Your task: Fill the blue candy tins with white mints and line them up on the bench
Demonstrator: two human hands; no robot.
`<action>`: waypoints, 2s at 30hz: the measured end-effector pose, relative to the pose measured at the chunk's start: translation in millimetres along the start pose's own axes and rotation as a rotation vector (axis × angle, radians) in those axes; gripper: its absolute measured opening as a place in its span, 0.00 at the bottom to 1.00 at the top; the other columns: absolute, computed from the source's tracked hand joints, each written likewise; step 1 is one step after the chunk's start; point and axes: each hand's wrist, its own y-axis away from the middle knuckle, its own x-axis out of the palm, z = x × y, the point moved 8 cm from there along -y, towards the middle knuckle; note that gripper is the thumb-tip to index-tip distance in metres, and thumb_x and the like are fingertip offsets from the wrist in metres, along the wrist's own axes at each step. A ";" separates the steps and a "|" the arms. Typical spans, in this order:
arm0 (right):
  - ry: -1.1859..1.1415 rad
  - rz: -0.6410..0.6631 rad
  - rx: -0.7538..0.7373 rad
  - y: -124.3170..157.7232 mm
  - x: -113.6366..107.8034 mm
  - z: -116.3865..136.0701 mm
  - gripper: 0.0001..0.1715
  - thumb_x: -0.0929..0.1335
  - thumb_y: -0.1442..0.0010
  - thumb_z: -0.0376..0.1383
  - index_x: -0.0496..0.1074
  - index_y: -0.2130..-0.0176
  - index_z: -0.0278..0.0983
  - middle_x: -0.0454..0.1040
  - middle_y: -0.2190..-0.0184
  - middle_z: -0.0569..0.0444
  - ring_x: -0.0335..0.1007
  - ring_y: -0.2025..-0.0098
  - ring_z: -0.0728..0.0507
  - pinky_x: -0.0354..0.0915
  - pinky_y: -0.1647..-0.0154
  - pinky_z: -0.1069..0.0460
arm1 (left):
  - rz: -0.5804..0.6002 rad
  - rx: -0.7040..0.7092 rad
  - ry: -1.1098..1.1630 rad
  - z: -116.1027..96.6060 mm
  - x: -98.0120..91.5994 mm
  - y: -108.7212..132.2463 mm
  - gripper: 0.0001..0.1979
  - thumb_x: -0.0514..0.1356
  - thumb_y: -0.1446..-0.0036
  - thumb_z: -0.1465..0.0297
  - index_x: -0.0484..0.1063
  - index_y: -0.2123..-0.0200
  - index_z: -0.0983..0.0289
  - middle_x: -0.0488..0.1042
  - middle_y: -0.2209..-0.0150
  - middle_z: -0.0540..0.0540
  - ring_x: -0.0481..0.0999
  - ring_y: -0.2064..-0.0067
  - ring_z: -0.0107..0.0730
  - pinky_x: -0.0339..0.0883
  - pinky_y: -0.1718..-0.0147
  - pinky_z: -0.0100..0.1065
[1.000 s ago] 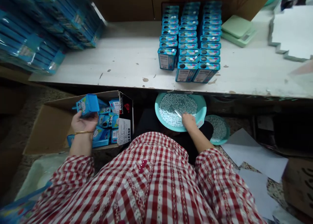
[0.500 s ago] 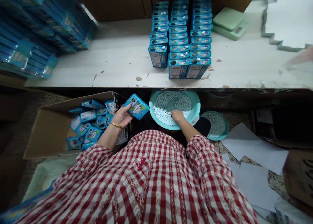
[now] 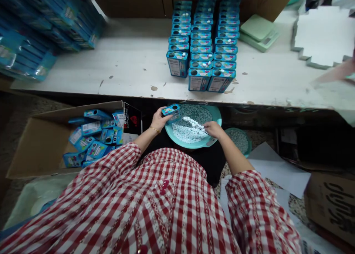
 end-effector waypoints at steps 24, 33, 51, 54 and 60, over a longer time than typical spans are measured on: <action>0.558 -0.058 0.089 46.5 -80.6 108.6 0.19 0.60 0.43 0.35 0.79 0.61 0.37 0.78 0.60 0.45 0.72 0.57 0.39 0.64 0.60 0.51 | 0.070 0.201 -0.443 -11.4 30.8 19.1 0.18 0.62 0.53 0.74 0.69 0.56 0.63 0.75 0.60 0.53 0.75 0.60 0.33 0.67 0.58 0.33; 0.553 -0.072 0.259 0.4 23.5 23.4 0.22 0.57 0.38 0.27 0.73 0.51 0.30 0.74 0.54 0.37 0.72 0.54 0.40 0.65 0.57 0.50 | -0.181 0.096 -0.528 -28.8 -18.4 26.3 0.18 0.65 0.57 0.68 0.65 0.62 0.64 0.71 0.67 0.51 0.72 0.67 0.31 0.65 0.65 0.32; 0.172 0.025 -0.095 -8.1 21.3 24.0 0.11 0.64 0.47 0.29 0.77 0.69 0.34 0.77 0.70 0.52 0.68 0.68 0.47 0.58 0.68 0.56 | -0.161 0.081 -0.458 -27.9 -18.1 20.0 0.17 0.65 0.55 0.69 0.65 0.61 0.63 0.73 0.65 0.52 0.73 0.65 0.32 0.66 0.63 0.32; 0.094 -0.014 -0.115 4.8 -9.0 26.2 0.12 0.64 0.48 0.30 0.77 0.69 0.35 0.76 0.75 0.55 0.67 0.72 0.48 0.58 0.70 0.56 | -0.128 0.080 -0.469 -26.1 -7.1 18.8 0.18 0.65 0.54 0.69 0.65 0.59 0.63 0.73 0.66 0.52 0.74 0.66 0.33 0.67 0.63 0.32; 0.086 -0.079 -0.103 17.8 -55.7 54.2 0.16 0.64 0.47 0.34 0.80 0.64 0.35 0.78 0.73 0.54 0.70 0.70 0.46 0.62 0.68 0.55 | -0.019 0.120 -0.516 -19.7 15.9 21.7 0.20 0.64 0.53 0.71 0.66 0.55 0.61 0.76 0.59 0.54 0.76 0.61 0.36 0.68 0.60 0.34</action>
